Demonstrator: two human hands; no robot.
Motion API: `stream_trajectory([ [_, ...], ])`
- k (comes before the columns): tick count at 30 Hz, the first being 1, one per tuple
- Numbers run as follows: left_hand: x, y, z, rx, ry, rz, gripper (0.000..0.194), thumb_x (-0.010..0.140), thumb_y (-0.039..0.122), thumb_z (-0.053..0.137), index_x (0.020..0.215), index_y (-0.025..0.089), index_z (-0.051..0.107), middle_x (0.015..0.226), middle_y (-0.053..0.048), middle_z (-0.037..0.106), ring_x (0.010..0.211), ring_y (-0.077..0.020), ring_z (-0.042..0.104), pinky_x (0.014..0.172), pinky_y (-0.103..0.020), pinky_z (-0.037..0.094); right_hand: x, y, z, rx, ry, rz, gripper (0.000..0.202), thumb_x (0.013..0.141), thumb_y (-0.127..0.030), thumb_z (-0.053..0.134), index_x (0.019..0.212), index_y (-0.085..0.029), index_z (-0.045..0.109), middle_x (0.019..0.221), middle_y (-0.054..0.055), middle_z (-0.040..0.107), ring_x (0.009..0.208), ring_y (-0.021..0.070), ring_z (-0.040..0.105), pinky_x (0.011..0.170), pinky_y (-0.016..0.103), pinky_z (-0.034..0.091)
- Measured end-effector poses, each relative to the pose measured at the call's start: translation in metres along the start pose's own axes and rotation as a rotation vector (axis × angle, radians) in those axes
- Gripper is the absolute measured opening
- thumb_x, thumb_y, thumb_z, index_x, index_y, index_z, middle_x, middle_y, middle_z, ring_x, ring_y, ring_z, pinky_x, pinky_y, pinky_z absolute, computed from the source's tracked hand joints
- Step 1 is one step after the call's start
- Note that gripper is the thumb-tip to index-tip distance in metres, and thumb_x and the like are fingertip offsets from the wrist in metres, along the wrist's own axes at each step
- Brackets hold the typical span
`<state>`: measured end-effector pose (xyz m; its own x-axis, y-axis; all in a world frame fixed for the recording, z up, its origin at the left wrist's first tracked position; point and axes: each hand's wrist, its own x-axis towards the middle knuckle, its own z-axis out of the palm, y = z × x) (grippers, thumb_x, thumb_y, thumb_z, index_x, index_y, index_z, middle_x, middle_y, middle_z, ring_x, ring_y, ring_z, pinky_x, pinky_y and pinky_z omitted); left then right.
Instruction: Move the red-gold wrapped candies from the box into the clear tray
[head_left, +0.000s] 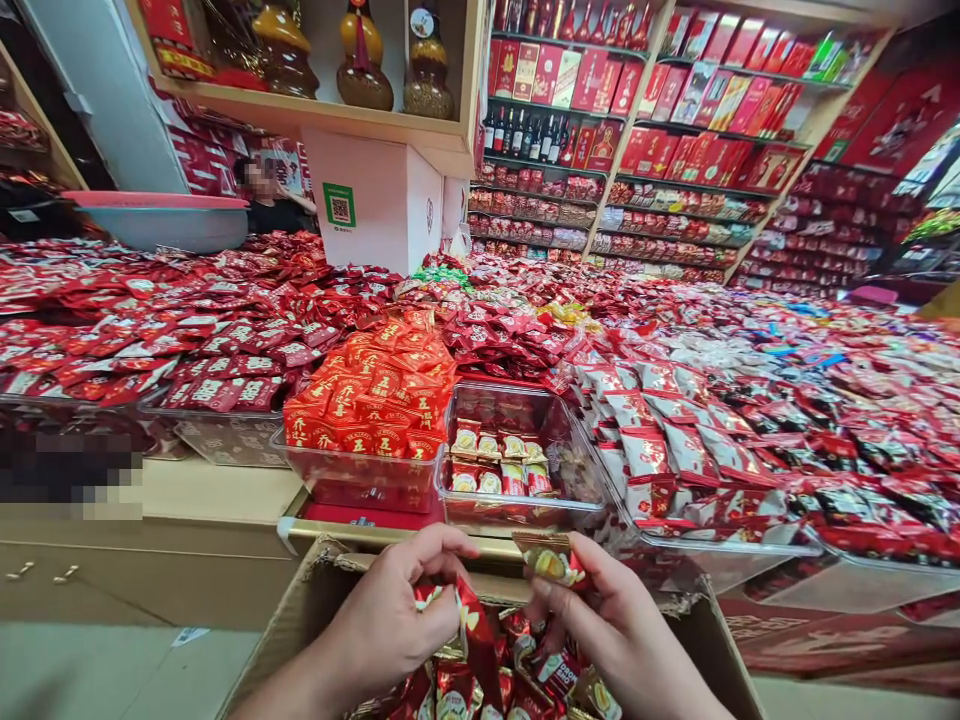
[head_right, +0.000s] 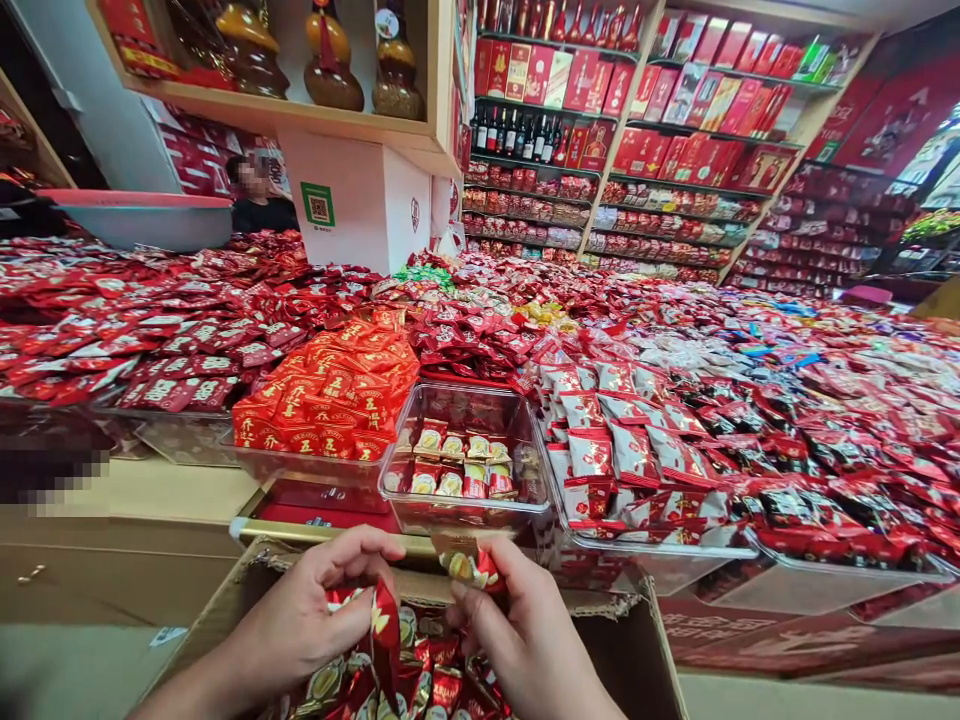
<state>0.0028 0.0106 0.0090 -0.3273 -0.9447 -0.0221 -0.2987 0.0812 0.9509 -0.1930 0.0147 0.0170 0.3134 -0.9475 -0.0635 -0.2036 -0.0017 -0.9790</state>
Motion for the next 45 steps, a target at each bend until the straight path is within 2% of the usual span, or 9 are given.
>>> stream_trajectory([
  [3, -0.004, -0.001, -0.002, 0.055, -0.142, 0.007, 0.036, 0.075, 0.010, 0.043, 0.109, 0.022, 0.046, 0.069, 0.004, 0.056, 0.059, -0.0100, 0.049, 0.057, -0.018, 0.039, -0.002, 0.008, 0.001, -0.282, -0.071, -0.024, 0.006, 0.072, -0.020, 0.052, 0.076, -0.019, 0.048, 0.062, -0.002, 0.055, 0.053, 0.0098, 0.043, 0.049, 0.020, 0.036],
  [7, -0.006, -0.001, 0.001, 0.214, -0.144, 0.041, 0.033, 0.085, 0.025, 0.038, 0.116, 0.023, 0.048, 0.073, 0.001, 0.059, 0.063, -0.0117, 0.051, 0.059, -0.019, 0.038, 0.001, 0.014, 0.000, -0.488, -0.185, -0.023, 0.006, 0.066, -0.013, 0.051, 0.068, -0.018, 0.049, 0.059, -0.003, 0.052, 0.053, 0.0089, 0.040, 0.049, 0.019, 0.030],
  [12, 0.000, 0.007, 0.002, 0.203, -0.301, 0.108, 0.026, 0.081, 0.038, 0.048, 0.083, 0.017, 0.062, 0.067, 0.002, 0.055, 0.060, -0.0107, 0.046, 0.053, -0.017, 0.032, 0.005, 0.013, -0.010, -0.337, -0.267, -0.080, 0.016, 0.074, -0.028, 0.055, 0.064, -0.016, 0.051, 0.059, -0.003, 0.047, 0.055, 0.0087, 0.037, 0.049, 0.018, 0.029],
  [19, 0.001, 0.011, 0.013, -0.015, -0.200, 0.137, 0.044, 0.087, 0.040, 0.032, 0.068, 0.013, 0.062, 0.062, 0.000, 0.050, 0.059, -0.0109, 0.043, 0.057, -0.018, 0.035, 0.001, 0.014, 0.006, 0.307, -0.002, 0.048, 0.027, 0.072, -0.043, 0.058, 0.070, -0.017, 0.051, 0.061, -0.001, 0.055, 0.054, 0.0099, 0.049, 0.053, 0.021, 0.038],
  [22, -0.001, 0.002, 0.016, 0.015, -0.138, 0.085, 0.045, 0.086, 0.044, 0.034, 0.072, 0.013, 0.064, 0.057, 0.001, 0.049, 0.057, -0.0110, 0.043, 0.055, -0.018, 0.035, 0.008, -0.002, 0.005, 0.340, 0.123, 0.029, 0.026, 0.074, -0.042, 0.057, 0.072, -0.018, 0.050, 0.059, -0.002, 0.056, 0.052, 0.0100, 0.053, 0.053, 0.021, 0.040],
  [25, -0.002, -0.007, 0.016, 0.124, -0.116, 0.046, 0.044, 0.084, 0.044, 0.036, 0.073, 0.013, 0.065, 0.056, 0.000, 0.051, 0.055, -0.0111, 0.044, 0.052, -0.018, 0.033, 0.035, -0.028, -0.008, 0.194, 0.209, -0.089, 0.019, 0.077, -0.037, 0.055, 0.082, -0.019, 0.051, 0.067, -0.002, 0.057, 0.057, 0.0097, 0.055, 0.055, 0.021, 0.043],
  [28, -0.002, -0.008, 0.016, 0.150, -0.145, 0.062, 0.039, 0.084, 0.039, 0.037, 0.072, 0.013, 0.063, 0.057, 0.000, 0.052, 0.054, -0.0106, 0.043, 0.051, -0.018, 0.033, 0.081, -0.046, -0.013, 0.060, 0.225, -0.058, 0.014, 0.080, -0.030, 0.049, 0.088, -0.018, 0.049, 0.077, 0.000, 0.059, 0.063, 0.0106, 0.056, 0.052, 0.020, 0.045],
  [34, -0.004, 0.000, 0.014, 0.156, -0.160, 0.028, 0.032, 0.082, 0.033, 0.040, 0.072, 0.013, 0.064, 0.057, 0.001, 0.055, 0.054, -0.0101, 0.043, 0.051, -0.017, 0.034, 0.164, -0.024, 0.009, -0.325, 0.218, 0.226, 0.026, 0.072, -0.015, 0.058, 0.095, -0.013, 0.047, 0.067, 0.002, 0.061, 0.055, 0.0114, 0.056, 0.046, 0.021, 0.042],
  [45, -0.004, -0.007, 0.009, 0.185, -0.191, 0.109, 0.033, 0.080, 0.033, 0.042, 0.078, 0.013, 0.068, 0.065, -0.005, 0.067, 0.056, -0.0117, 0.053, 0.052, -0.017, 0.036, 0.187, -0.002, 0.021, -0.665, -0.092, 0.512, 0.018, 0.083, -0.027, 0.051, 0.075, -0.011, 0.057, 0.059, -0.004, 0.056, 0.046, 0.0054, 0.051, 0.046, 0.020, 0.045],
])
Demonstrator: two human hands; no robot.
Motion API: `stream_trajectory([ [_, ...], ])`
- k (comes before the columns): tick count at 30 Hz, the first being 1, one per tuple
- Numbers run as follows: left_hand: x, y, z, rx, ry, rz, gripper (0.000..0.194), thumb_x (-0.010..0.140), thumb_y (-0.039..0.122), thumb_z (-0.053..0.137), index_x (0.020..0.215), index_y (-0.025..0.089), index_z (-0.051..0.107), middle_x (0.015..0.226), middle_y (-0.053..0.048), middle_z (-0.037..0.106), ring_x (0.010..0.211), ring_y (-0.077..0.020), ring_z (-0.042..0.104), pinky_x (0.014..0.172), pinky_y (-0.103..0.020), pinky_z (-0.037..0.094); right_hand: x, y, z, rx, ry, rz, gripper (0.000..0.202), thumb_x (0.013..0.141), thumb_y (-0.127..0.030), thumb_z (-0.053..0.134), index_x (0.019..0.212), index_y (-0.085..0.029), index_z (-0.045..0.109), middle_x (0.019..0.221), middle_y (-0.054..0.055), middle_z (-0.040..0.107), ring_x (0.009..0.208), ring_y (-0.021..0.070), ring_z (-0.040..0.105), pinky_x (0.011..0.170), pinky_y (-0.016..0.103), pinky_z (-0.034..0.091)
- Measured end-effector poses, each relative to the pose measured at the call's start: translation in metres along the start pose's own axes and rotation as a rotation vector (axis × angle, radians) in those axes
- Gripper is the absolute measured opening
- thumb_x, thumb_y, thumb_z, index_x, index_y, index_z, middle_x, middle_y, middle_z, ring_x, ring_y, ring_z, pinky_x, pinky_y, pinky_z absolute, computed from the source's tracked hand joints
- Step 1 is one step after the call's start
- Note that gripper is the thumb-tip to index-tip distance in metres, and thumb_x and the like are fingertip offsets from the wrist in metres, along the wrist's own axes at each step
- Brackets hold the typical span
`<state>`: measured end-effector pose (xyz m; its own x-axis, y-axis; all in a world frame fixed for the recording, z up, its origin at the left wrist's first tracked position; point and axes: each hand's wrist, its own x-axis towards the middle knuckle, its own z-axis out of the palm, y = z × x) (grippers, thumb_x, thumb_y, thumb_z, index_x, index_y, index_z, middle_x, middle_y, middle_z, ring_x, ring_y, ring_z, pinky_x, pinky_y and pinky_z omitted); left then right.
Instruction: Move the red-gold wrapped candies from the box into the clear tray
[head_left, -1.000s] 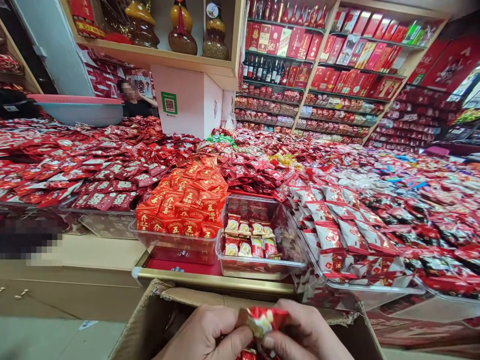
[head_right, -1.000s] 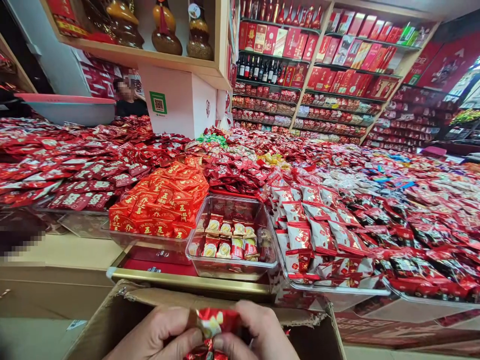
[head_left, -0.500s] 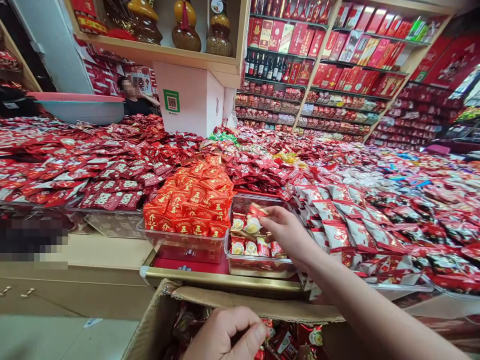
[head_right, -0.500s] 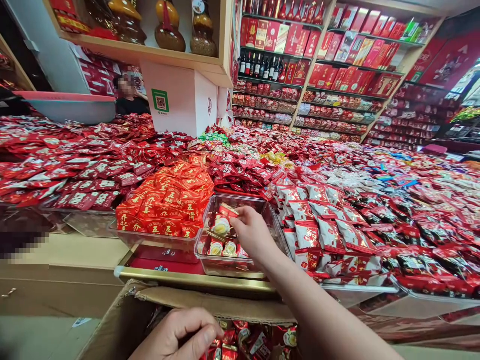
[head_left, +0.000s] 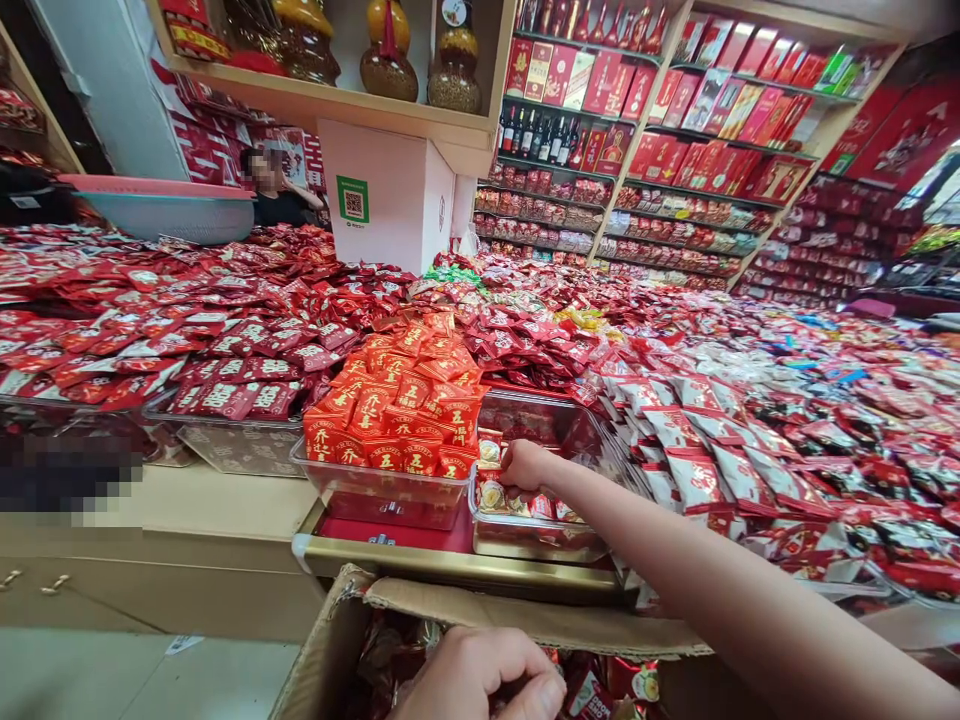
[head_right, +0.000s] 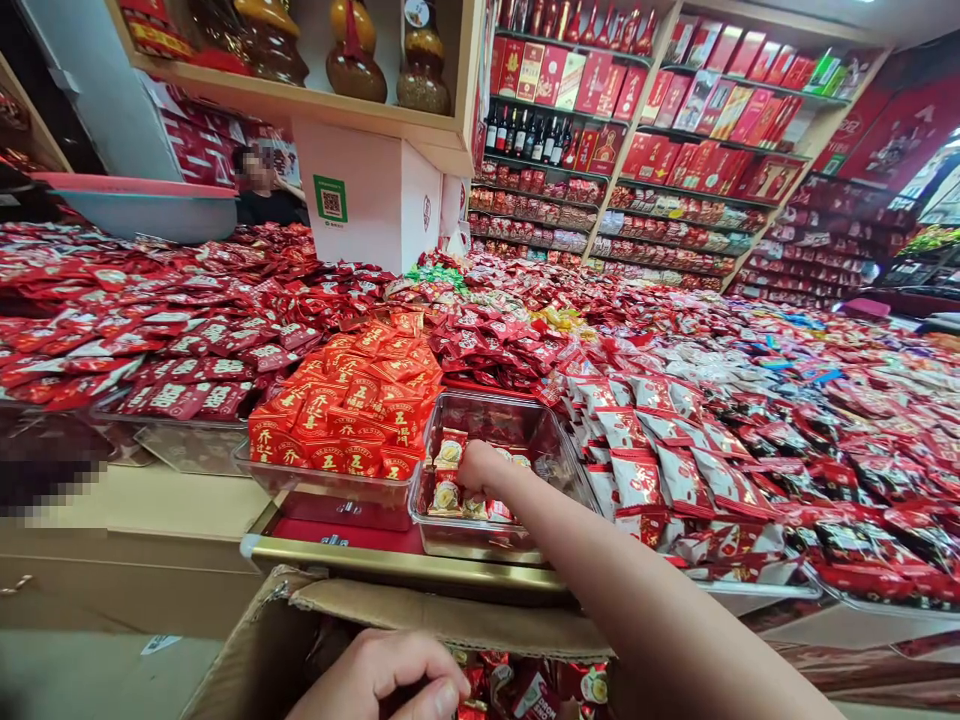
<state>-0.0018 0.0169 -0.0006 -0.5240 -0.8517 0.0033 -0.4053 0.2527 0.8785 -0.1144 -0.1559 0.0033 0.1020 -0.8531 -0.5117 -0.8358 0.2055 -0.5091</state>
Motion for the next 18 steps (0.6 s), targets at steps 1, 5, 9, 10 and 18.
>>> stream_trajectory([
  [1, 0.000, -0.001, 0.000, 0.012, -0.005, 0.002, 0.033, 0.080, 0.033, 0.043, 0.078, 0.013, 0.069, 0.066, -0.005, 0.068, 0.057, -0.0119, 0.054, 0.051, -0.017, 0.036, 0.000, 0.000, 0.001, -0.027, -0.018, 0.007, 0.017, 0.083, -0.025, 0.051, 0.076, -0.011, 0.057, 0.059, -0.005, 0.056, 0.046, 0.0053, 0.050, 0.046, 0.020, 0.045],
  [5, 0.002, -0.004, 0.001, 0.039, -0.019, -0.007, 0.029, 0.079, 0.031, 0.045, 0.078, 0.015, 0.069, 0.067, -0.004, 0.069, 0.056, -0.0112, 0.055, 0.048, -0.017, 0.034, -0.002, -0.001, 0.004, -0.106, -0.015, -0.007, 0.015, 0.084, -0.025, 0.050, 0.082, -0.012, 0.057, 0.066, -0.003, 0.058, 0.051, 0.0062, 0.053, 0.049, 0.021, 0.046],
  [9, 0.002, -0.001, 0.000, 0.024, -0.017, 0.000, 0.030, 0.080, 0.031, 0.043, 0.079, 0.016, 0.069, 0.065, -0.003, 0.067, 0.056, -0.0113, 0.054, 0.050, -0.017, 0.035, 0.001, -0.002, 0.003, -0.171, 0.055, -0.068, 0.017, 0.083, -0.027, 0.051, 0.079, -0.012, 0.058, 0.073, 0.000, 0.060, 0.060, 0.0086, 0.056, 0.056, 0.025, 0.048],
  [10, 0.002, 0.000, -0.001, 0.025, -0.009, -0.010, 0.029, 0.080, 0.031, 0.043, 0.079, 0.016, 0.069, 0.064, -0.002, 0.067, 0.056, -0.0113, 0.053, 0.051, -0.017, 0.035, 0.002, -0.003, 0.001, -0.189, 0.079, -0.086, 0.015, 0.081, -0.025, 0.052, 0.077, -0.012, 0.058, 0.073, 0.000, 0.060, 0.062, 0.0094, 0.056, 0.058, 0.026, 0.048],
  [18, 0.002, 0.004, -0.009, -0.186, 0.241, -0.134, 0.028, 0.080, 0.035, 0.045, 0.071, 0.016, 0.063, 0.057, 0.001, 0.057, 0.054, -0.0114, 0.048, 0.052, -0.019, 0.037, -0.067, 0.006, -0.015, -0.075, 0.341, -0.428, 0.009, 0.078, -0.025, 0.051, 0.073, -0.019, 0.049, 0.070, 0.000, 0.057, 0.067, 0.0124, 0.052, 0.060, 0.024, 0.039],
])
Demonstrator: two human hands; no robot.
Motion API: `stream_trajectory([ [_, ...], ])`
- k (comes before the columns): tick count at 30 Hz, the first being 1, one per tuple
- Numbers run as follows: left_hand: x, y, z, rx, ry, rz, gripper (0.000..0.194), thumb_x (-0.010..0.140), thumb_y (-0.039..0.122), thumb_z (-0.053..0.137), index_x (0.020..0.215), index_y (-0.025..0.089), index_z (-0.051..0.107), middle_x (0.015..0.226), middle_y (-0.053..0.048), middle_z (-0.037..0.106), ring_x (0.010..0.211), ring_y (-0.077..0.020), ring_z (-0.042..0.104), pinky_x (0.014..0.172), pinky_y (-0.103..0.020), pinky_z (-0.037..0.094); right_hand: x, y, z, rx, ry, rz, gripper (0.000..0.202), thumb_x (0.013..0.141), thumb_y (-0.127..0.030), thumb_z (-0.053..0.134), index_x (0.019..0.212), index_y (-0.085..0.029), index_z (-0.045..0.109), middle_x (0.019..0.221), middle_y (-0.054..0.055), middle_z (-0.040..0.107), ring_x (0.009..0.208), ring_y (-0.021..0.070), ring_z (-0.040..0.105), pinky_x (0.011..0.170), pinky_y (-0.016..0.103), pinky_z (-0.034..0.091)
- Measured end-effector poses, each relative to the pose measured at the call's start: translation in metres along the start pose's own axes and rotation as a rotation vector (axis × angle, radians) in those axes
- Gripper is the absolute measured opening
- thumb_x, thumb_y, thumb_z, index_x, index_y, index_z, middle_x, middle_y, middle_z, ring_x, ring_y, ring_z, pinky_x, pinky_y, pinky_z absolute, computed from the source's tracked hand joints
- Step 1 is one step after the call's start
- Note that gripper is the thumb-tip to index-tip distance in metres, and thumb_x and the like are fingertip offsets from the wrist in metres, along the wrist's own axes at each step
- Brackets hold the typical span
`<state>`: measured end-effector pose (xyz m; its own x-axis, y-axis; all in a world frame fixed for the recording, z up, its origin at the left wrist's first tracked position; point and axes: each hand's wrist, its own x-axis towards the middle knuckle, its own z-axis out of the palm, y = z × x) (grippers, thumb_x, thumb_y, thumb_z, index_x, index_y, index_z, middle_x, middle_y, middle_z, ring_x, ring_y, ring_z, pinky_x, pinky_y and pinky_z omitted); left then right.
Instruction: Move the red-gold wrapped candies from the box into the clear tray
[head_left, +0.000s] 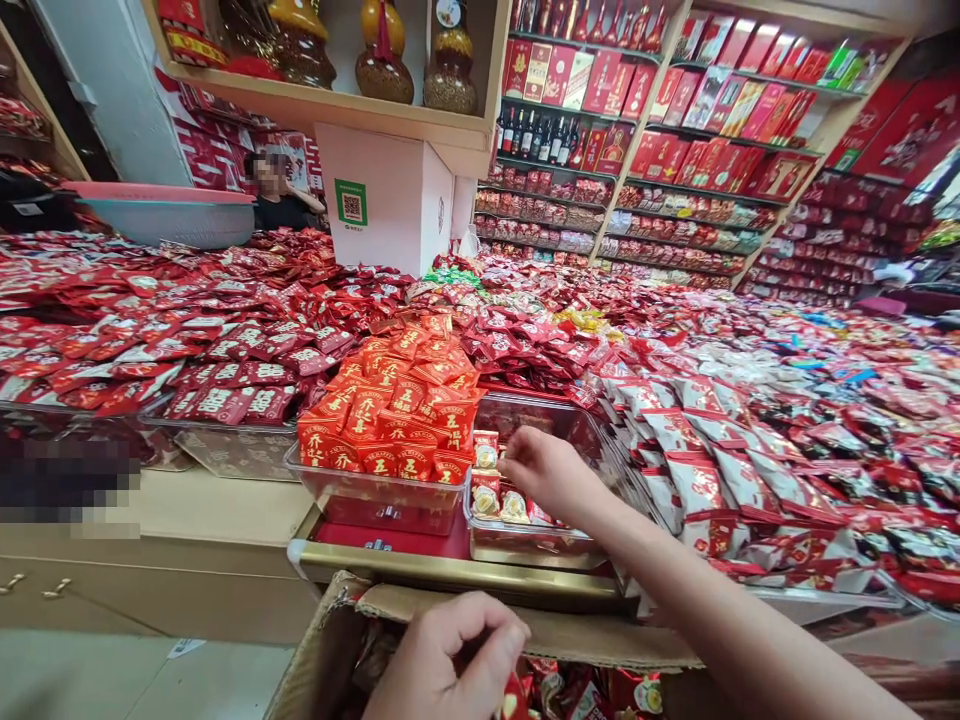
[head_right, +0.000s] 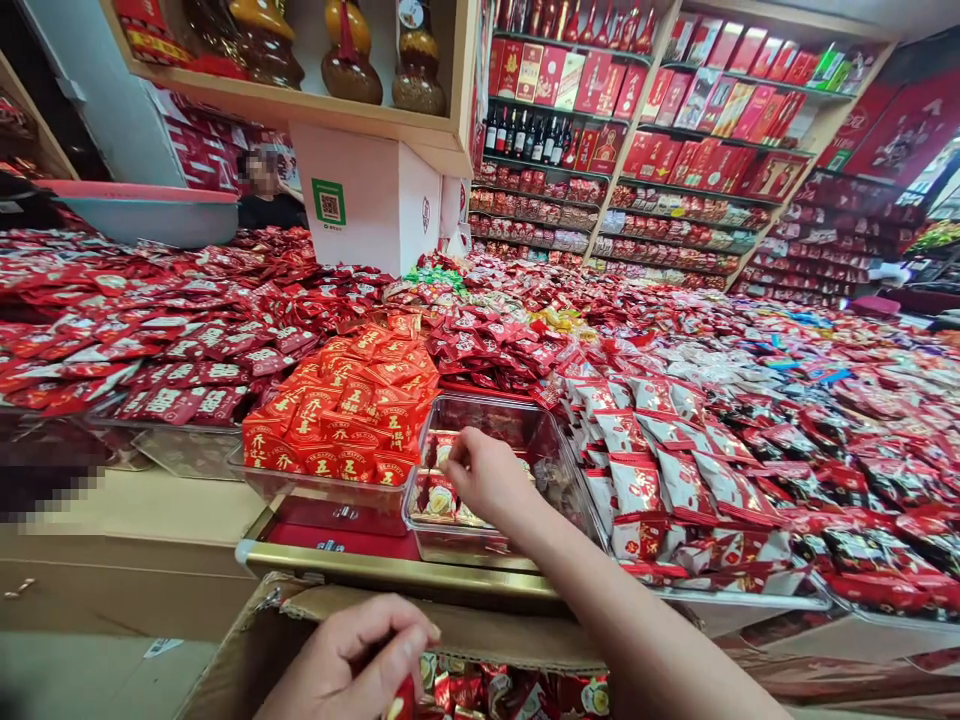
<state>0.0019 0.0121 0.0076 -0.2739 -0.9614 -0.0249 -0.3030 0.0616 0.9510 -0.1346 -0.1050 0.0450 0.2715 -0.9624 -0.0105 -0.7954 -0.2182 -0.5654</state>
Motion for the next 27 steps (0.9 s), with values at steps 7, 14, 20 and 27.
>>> stream_trajectory([
  [7, 0.006, 0.002, -0.005, -0.144, 0.165, -0.024, 0.026, 0.083, 0.037, 0.045, 0.084, 0.016, 0.062, 0.072, 0.000, 0.060, 0.070, -0.0147, 0.053, 0.066, -0.023, 0.041, -0.107, 0.001, 0.011, 0.877, -0.352, -0.005, 0.042, 0.055, -0.029, 0.076, 0.085, -0.019, 0.048, 0.072, -0.003, 0.052, 0.061, 0.0081, 0.047, 0.055, 0.020, 0.040],
  [14, 0.007, 0.000, -0.006, -0.285, 0.022, -0.065, 0.031, 0.080, 0.037, 0.052, 0.100, 0.015, 0.060, 0.082, -0.003, 0.065, 0.079, -0.0162, 0.057, 0.072, -0.024, 0.043, -0.102, 0.017, 0.021, 1.000, -0.185, 0.107, 0.029, 0.074, -0.044, 0.056, 0.073, -0.016, 0.049, 0.059, -0.002, 0.054, 0.051, 0.0093, 0.052, 0.049, 0.022, 0.043],
  [20, 0.005, 0.003, -0.001, -0.256, -0.038, -0.014, 0.021, 0.081, 0.029, 0.052, 0.094, 0.018, 0.065, 0.077, 0.000, 0.066, 0.070, -0.0131, 0.056, 0.065, -0.021, 0.043, -0.107, 0.027, 0.025, 1.003, -0.158, 0.106, 0.028, 0.078, -0.043, 0.051, 0.074, -0.016, 0.050, 0.059, -0.001, 0.055, 0.053, 0.0100, 0.053, 0.049, 0.022, 0.041],
  [27, 0.005, 0.006, 0.000, -0.132, -0.042, -0.003, 0.016, 0.079, 0.027, 0.053, 0.081, 0.017, 0.066, 0.068, 0.001, 0.061, 0.064, -0.0116, 0.052, 0.060, -0.019, 0.040, -0.119, 0.028, 0.009, 0.514, -0.090, -0.082, 0.020, 0.078, -0.036, 0.052, 0.084, -0.017, 0.056, 0.067, 0.001, 0.057, 0.063, 0.0120, 0.049, 0.058, 0.024, 0.040],
])
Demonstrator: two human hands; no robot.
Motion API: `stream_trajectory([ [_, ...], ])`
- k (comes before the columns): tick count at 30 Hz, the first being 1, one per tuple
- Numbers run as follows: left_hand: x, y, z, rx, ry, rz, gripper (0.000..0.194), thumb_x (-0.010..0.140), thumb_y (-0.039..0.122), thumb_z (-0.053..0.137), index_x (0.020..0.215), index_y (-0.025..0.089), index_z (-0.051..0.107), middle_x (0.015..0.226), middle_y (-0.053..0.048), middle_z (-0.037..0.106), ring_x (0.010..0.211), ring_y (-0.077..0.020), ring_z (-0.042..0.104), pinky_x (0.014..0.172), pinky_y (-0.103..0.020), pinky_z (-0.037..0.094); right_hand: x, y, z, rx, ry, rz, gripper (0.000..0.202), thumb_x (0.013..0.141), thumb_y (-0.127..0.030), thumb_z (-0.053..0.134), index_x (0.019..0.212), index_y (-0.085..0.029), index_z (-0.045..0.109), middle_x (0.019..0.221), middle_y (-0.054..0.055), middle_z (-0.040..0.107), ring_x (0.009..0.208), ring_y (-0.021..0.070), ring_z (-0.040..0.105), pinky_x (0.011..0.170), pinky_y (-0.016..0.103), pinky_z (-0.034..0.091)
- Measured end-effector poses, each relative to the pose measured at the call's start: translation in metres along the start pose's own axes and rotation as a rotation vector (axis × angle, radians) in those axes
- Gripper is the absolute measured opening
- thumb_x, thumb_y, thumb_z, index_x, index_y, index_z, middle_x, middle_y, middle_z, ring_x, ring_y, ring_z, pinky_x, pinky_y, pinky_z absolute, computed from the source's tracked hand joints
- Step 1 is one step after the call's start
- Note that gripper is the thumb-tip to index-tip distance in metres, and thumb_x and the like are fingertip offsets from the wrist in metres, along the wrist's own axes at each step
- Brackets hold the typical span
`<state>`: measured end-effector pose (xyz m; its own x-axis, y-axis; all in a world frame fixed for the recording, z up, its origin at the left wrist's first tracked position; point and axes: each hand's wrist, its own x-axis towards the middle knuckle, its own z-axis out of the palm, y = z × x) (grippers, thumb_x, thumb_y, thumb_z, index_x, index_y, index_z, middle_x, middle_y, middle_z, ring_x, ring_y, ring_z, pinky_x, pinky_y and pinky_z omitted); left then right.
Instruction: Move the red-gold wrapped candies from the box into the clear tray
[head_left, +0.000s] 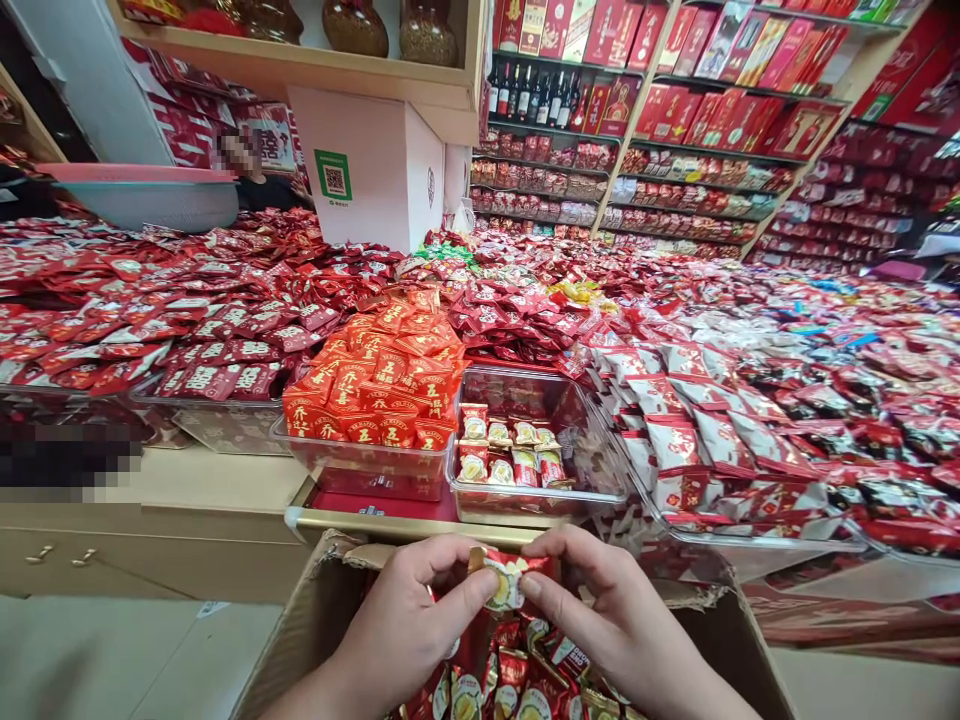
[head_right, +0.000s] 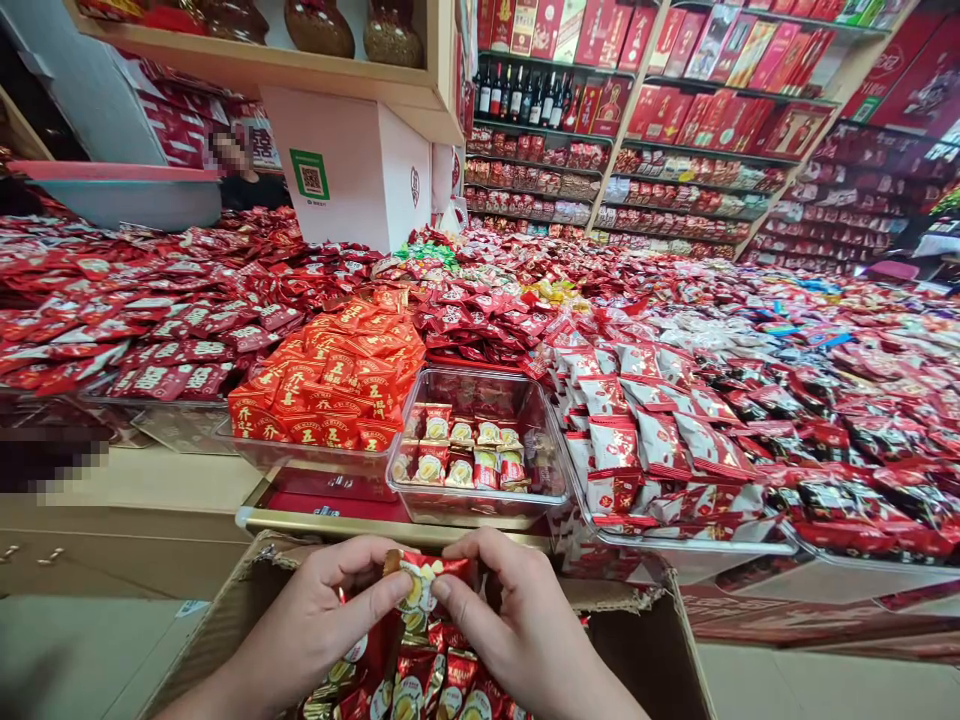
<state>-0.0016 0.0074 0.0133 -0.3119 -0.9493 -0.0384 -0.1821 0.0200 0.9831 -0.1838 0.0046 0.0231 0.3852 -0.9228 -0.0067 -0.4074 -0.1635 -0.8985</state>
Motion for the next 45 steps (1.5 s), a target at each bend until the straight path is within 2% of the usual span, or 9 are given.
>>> stream_trajectory([
  [5, 0.000, -0.001, -0.004, -0.024, 0.079, -0.013, 0.017, 0.081, 0.031, 0.051, 0.082, 0.017, 0.061, 0.069, 0.001, 0.060, 0.068, -0.0126, 0.054, 0.063, -0.020, 0.042, 0.000, 0.001, -0.005, 0.178, -0.084, 0.076, 0.018, 0.078, -0.034, 0.053, 0.075, -0.016, 0.054, 0.066, 0.002, 0.061, 0.061, 0.0116, 0.053, 0.056, 0.023, 0.041],
  [12, 0.003, -0.012, -0.010, -0.040, 0.219, -0.050, 0.020, 0.080, 0.033, 0.049, 0.090, 0.017, 0.058, 0.065, 0.000, 0.062, 0.065, -0.0142, 0.054, 0.062, -0.024, 0.042, 0.064, -0.006, -0.025, 0.577, 0.378, 0.201, 0.019, 0.071, -0.016, 0.062, 0.075, -0.018, 0.044, 0.052, -0.008, 0.051, 0.046, 0.0045, 0.046, 0.046, 0.016, 0.038],
  [16, 0.002, -0.015, -0.010, -0.077, 0.201, -0.056, 0.021, 0.079, 0.034, 0.050, 0.089, 0.018, 0.059, 0.065, 0.001, 0.062, 0.063, -0.0137, 0.053, 0.060, -0.023, 0.041, 0.118, -0.002, -0.023, 0.568, 0.401, 0.417, 0.016, 0.077, -0.004, 0.052, 0.066, -0.014, 0.045, 0.051, -0.007, 0.048, 0.044, 0.0038, 0.047, 0.048, 0.017, 0.042],
  [24, -0.001, -0.012, -0.013, -0.120, 0.176, -0.017, 0.018, 0.079, 0.031, 0.051, 0.086, 0.017, 0.060, 0.065, 0.000, 0.062, 0.065, -0.0141, 0.054, 0.061, -0.023, 0.040, 0.173, 0.014, -0.005, 0.344, 0.401, 0.586, 0.017, 0.084, -0.026, 0.048, 0.093, -0.012, 0.054, 0.081, 0.001, 0.057, 0.060, 0.0079, 0.054, 0.051, 0.022, 0.047],
  [31, -0.001, -0.014, -0.013, -0.299, 0.168, -0.019, 0.042, 0.079, 0.037, 0.052, 0.115, 0.015, 0.045, 0.066, 0.001, 0.060, 0.068, -0.0143, 0.053, 0.068, -0.025, 0.037, 0.131, -0.013, -0.029, 0.099, 0.403, 0.290, 0.014, 0.069, -0.006, 0.051, 0.079, -0.014, 0.057, 0.060, -0.004, 0.057, 0.050, 0.0064, 0.047, 0.047, 0.018, 0.037],
  [34, -0.002, -0.012, -0.011, -0.433, 0.102, 0.007, 0.060, 0.075, 0.045, 0.055, 0.124, 0.017, 0.036, 0.079, -0.002, 0.061, 0.077, -0.0154, 0.053, 0.074, -0.026, 0.037, 0.096, -0.032, -0.035, 0.008, 0.038, 0.088, 0.021, 0.066, -0.005, 0.048, 0.078, -0.016, 0.061, 0.060, -0.004, 0.059, 0.053, 0.0075, 0.049, 0.052, 0.019, 0.039],
  [37, -0.003, -0.011, -0.008, -0.420, 0.015, -0.055, 0.046, 0.073, 0.046, 0.058, 0.108, 0.016, 0.054, 0.080, -0.004, 0.063, 0.076, -0.0165, 0.053, 0.071, -0.026, 0.038, 0.069, -0.040, -0.025, -0.174, -0.275, -0.075, 0.024, 0.069, -0.008, 0.046, 0.083, -0.019, 0.062, 0.065, -0.003, 0.059, 0.058, 0.0093, 0.051, 0.056, 0.021, 0.040],
  [42, -0.004, -0.013, -0.001, -0.492, 0.170, -0.217, 0.035, 0.073, 0.046, 0.058, 0.086, 0.014, 0.066, 0.061, 0.000, 0.059, 0.054, -0.0097, 0.045, 0.053, -0.020, 0.037, 0.042, -0.031, 0.005, -0.410, 0.260, -0.191, 0.008, 0.077, -0.020, 0.048, 0.081, -0.018, 0.053, 0.079, 0.004, 0.059, 0.073, 0.0153, 0.053, 0.068, 0.028, 0.042],
  [45, -0.003, -0.011, 0.004, -0.673, 0.260, -0.328, 0.043, 0.068, 0.052, 0.060, 0.087, 0.015, 0.065, 0.047, 0.005, 0.048, 0.040, -0.0062, 0.037, 0.040, -0.017, 0.029, 0.028, -0.025, 0.017, -0.296, 0.238, -0.078, 0.013, 0.080, -0.031, 0.046, 0.073, -0.020, 0.049, 0.067, 0.001, 0.057, 0.060, 0.0130, 0.050, 0.055, 0.025, 0.040],
])
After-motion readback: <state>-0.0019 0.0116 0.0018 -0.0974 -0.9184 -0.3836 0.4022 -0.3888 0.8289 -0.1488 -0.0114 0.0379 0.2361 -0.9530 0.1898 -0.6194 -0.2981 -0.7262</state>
